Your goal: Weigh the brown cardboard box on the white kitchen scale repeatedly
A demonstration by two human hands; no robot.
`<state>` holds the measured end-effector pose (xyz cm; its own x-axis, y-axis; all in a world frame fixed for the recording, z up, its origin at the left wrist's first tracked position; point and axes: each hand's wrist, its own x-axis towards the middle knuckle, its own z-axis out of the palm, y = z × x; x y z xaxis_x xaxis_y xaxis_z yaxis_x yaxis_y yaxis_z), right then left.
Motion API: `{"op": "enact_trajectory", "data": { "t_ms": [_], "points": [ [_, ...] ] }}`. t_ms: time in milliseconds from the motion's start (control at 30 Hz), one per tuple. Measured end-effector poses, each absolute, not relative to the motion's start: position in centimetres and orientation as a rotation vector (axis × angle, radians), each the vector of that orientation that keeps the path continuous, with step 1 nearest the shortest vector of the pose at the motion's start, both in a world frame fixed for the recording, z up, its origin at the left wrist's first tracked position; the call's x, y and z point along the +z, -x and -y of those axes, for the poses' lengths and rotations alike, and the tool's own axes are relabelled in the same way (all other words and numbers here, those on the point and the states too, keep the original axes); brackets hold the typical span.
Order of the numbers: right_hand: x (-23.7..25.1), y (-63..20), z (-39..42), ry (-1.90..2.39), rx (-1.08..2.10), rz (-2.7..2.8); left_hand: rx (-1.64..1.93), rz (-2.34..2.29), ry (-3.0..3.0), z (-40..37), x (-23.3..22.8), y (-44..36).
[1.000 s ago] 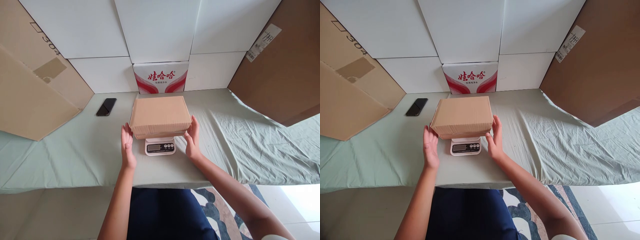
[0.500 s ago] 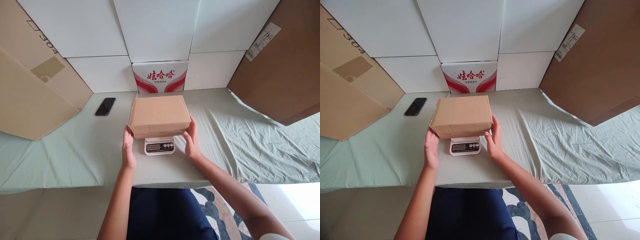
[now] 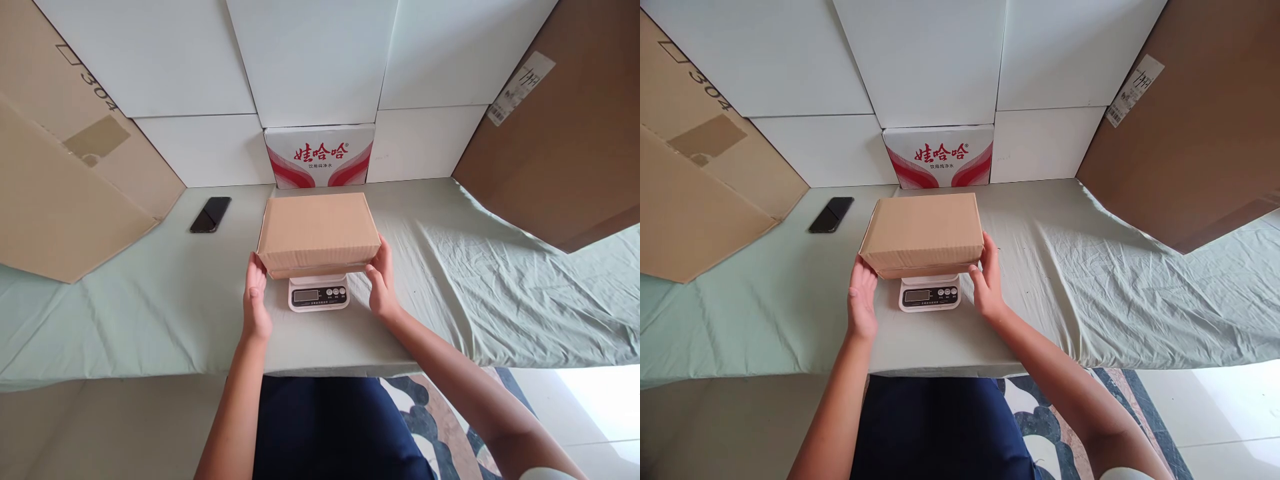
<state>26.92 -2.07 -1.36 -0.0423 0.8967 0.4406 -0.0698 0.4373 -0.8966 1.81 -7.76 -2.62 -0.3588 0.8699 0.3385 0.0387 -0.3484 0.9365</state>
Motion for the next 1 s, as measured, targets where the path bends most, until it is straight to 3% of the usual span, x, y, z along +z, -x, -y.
{"op": "enact_trajectory", "data": {
  "t_ms": [500,733,1000],
  "points": [
    [0.3,-26.4,1.8,0.790,0.928,1.496,1.712,-1.292,-1.205,7.3,-2.4,-1.1],
    [2.2,-25.1,-7.0,0.685,0.773,1.545,1.711,-1.260,-1.176,-2.0,0.6,1.0],
    [-2.4,-22.9,-12.3,0.749,0.898,1.449,1.698,-1.260,-1.043,-8.7,-3.6,1.2]
  ]
}}
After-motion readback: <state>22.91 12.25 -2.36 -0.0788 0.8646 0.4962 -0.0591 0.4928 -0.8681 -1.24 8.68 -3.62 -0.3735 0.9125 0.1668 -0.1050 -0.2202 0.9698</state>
